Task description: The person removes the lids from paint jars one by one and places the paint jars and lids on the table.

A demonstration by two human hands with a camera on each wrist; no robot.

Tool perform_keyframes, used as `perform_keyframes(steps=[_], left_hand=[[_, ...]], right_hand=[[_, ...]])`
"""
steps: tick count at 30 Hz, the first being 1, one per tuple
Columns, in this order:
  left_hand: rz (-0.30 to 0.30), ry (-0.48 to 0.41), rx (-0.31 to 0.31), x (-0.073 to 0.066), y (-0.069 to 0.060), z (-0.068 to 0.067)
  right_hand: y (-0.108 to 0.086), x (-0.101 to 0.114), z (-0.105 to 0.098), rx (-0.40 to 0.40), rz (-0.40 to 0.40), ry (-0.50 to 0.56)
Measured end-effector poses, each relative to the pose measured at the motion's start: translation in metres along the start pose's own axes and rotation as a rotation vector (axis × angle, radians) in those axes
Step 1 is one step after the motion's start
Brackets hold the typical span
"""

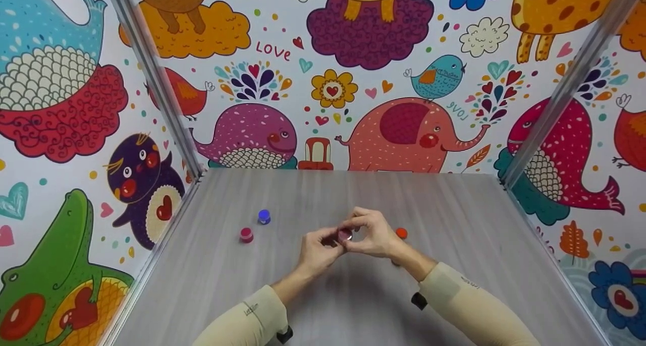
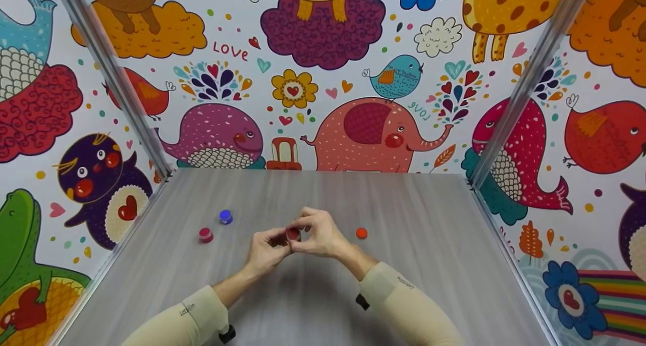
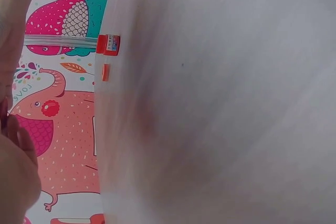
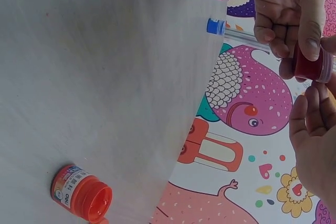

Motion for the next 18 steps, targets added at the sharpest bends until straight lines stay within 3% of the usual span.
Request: perform_keyframes(steps=[4,12,18], left_hand=[[-0.006,-0.017,0.014,0.002,0.000,0.001],[0.020,-0.032,0.009,0.002,-0.001,0.001],[0.040,-0.031,-0.003,0.002,-0.001,-0.001]], right_hand=[[0.000,0.001,0.003,0.033,-0.030,0.009],[-0.007,-0.032,0.015,0.067,-0.036,-0.015],[-0.008,-0.040,0.014,0.083,-0.034,-0.037]])
Point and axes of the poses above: each hand's wrist, its own y-axis towards the middle knuckle, its own z-axis out of the palm, x = y × z, the point moved 9 cm from there along y, towards the middle knuckle, and after that the axes turned 5 degrees about -x, right-handed, at the moved point
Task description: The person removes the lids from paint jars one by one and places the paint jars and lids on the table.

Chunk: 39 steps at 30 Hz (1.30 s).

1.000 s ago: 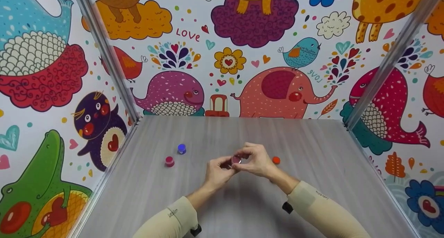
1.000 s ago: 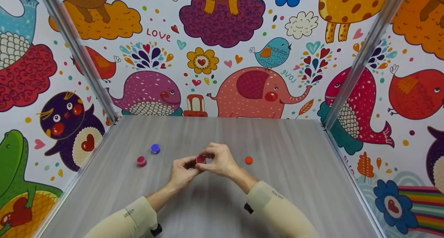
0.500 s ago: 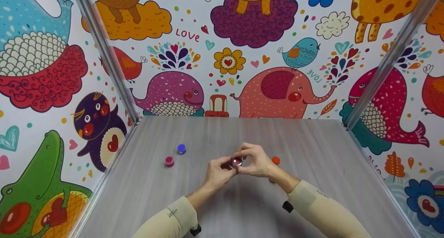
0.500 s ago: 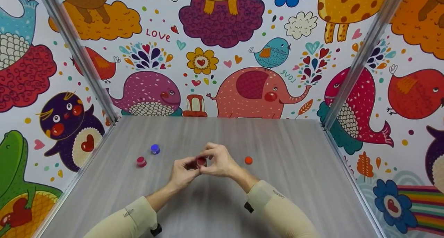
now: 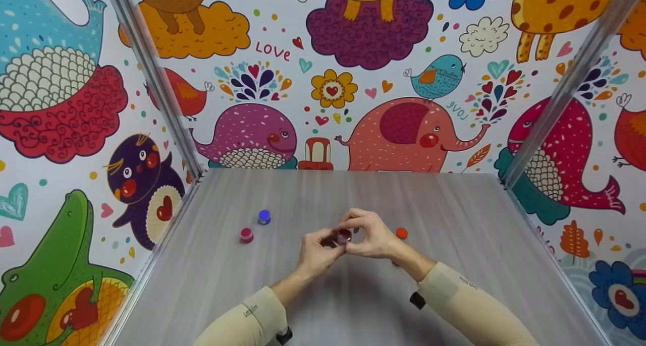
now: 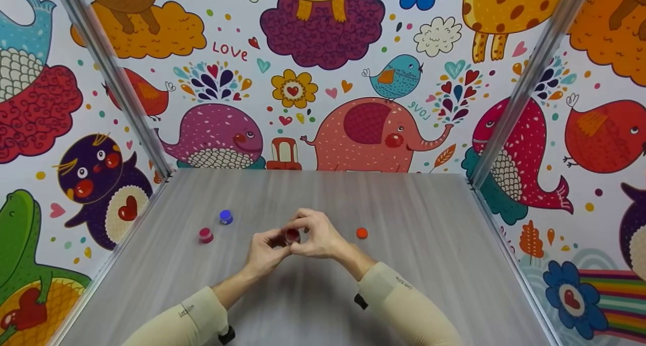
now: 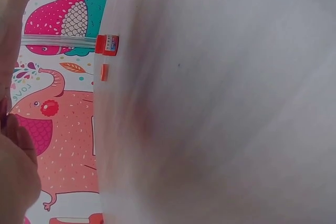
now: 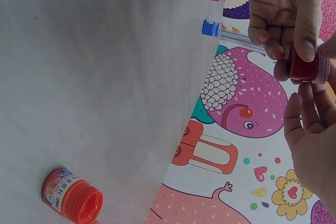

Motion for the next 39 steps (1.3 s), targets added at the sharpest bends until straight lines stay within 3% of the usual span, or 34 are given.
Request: perform_keyframes(steps=[11,21,34,39], left_hand=[[-0.052,0.039,-0.041,0.003,-0.001,-0.008],[-0.021,0.053,-0.054,-0.002,-0.002,-0.007],[0.000,0.070,-0.041,-0.001,-0.002,-0.006],[0.015,0.057,-0.023,-0.003,-0.002,-0.004]], right_hand=[[-0.010,-0.014,-0.008,-0.097,0.200,-0.054],[-0.010,-0.013,-0.007,-0.110,0.249,-0.099],[-0.004,-0.003,-0.006,-0.102,0.138,-0.100],[-0.004,-0.004,-0.004,-0.081,0.131,-0.068]])
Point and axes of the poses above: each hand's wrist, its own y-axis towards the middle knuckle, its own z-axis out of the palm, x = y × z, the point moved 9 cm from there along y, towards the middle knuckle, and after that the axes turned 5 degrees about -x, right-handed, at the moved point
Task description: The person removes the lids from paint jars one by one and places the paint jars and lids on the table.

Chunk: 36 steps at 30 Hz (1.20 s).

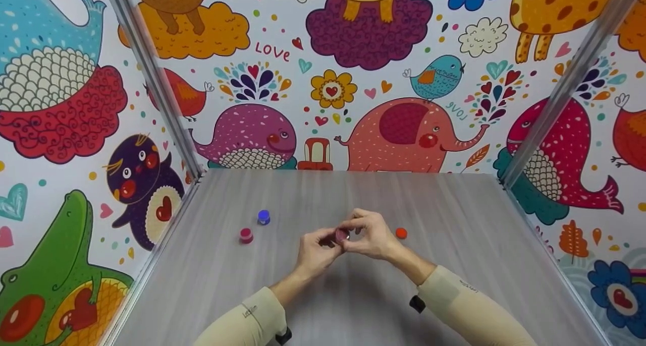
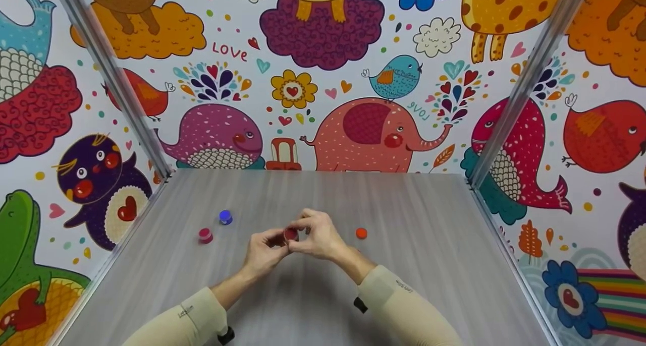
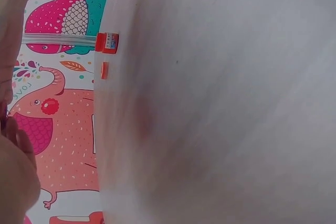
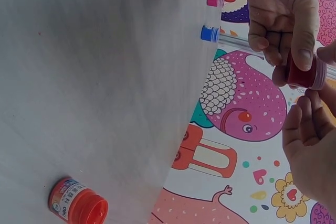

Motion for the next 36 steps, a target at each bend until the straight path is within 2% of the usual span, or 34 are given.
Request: perform_keyframes(steps=[11,18,24,33,36], left_hand=[[-0.018,-0.033,0.014,0.002,-0.002,0.003],[-0.021,-0.027,0.014,0.002,-0.003,0.003],[-0.034,-0.026,0.016,0.001,-0.002,0.004],[-0.069,-0.016,0.015,0.003,-0.004,0.005],[-0.058,-0.016,0.013,0.002,-0.004,0.005]], right_hand=[[-0.002,0.002,0.002,-0.006,-0.084,0.072],[-0.002,0.002,0.004,0.008,-0.089,0.079],[-0.003,-0.002,0.000,0.003,-0.038,0.062],[-0.009,-0.010,-0.008,-0.064,0.079,0.053],[-0.010,-0.011,-0.008,-0.069,0.097,0.043]])
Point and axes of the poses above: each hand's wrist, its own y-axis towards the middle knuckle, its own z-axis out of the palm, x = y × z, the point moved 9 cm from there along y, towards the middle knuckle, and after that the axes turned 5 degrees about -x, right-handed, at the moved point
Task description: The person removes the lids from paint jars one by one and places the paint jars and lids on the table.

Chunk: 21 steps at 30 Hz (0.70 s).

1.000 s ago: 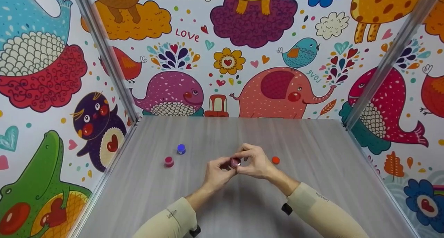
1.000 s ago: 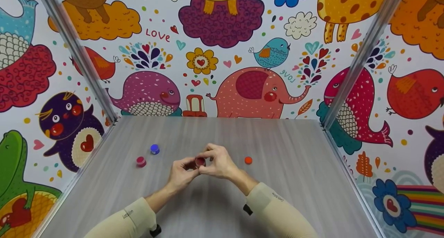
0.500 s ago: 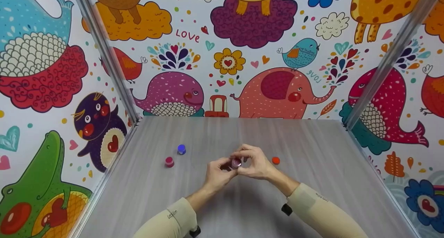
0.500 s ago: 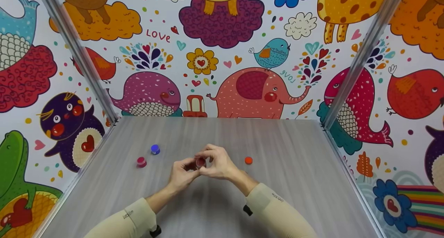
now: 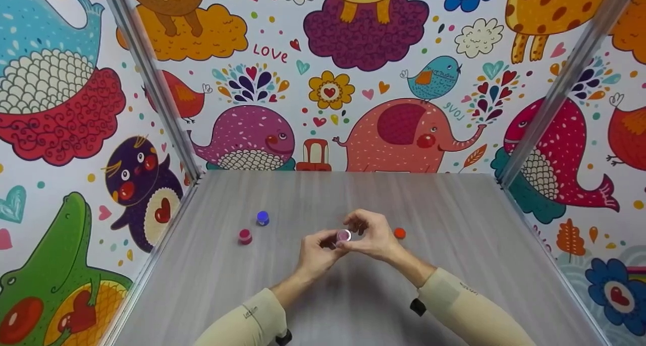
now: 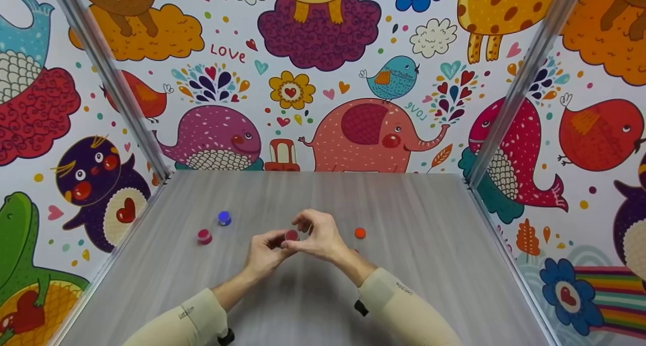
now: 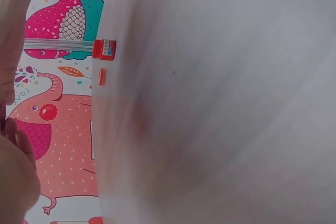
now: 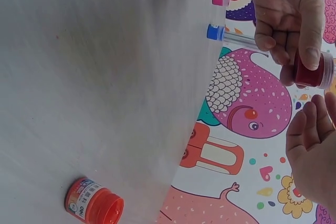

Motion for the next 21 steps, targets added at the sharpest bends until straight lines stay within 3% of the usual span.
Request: perform_keyframes(steps=[10,21], left_hand=[[0.020,0.009,-0.009,-0.0031,0.0008,-0.0011],[0.033,-0.010,-0.013,-0.0019,-0.0011,-0.0030]], right_hand=[[-0.0004,-0.0025,0.0040,0.021,0.065,-0.018],[0.0009,0.0021,0.0052,0.041,0.009,0.009]])
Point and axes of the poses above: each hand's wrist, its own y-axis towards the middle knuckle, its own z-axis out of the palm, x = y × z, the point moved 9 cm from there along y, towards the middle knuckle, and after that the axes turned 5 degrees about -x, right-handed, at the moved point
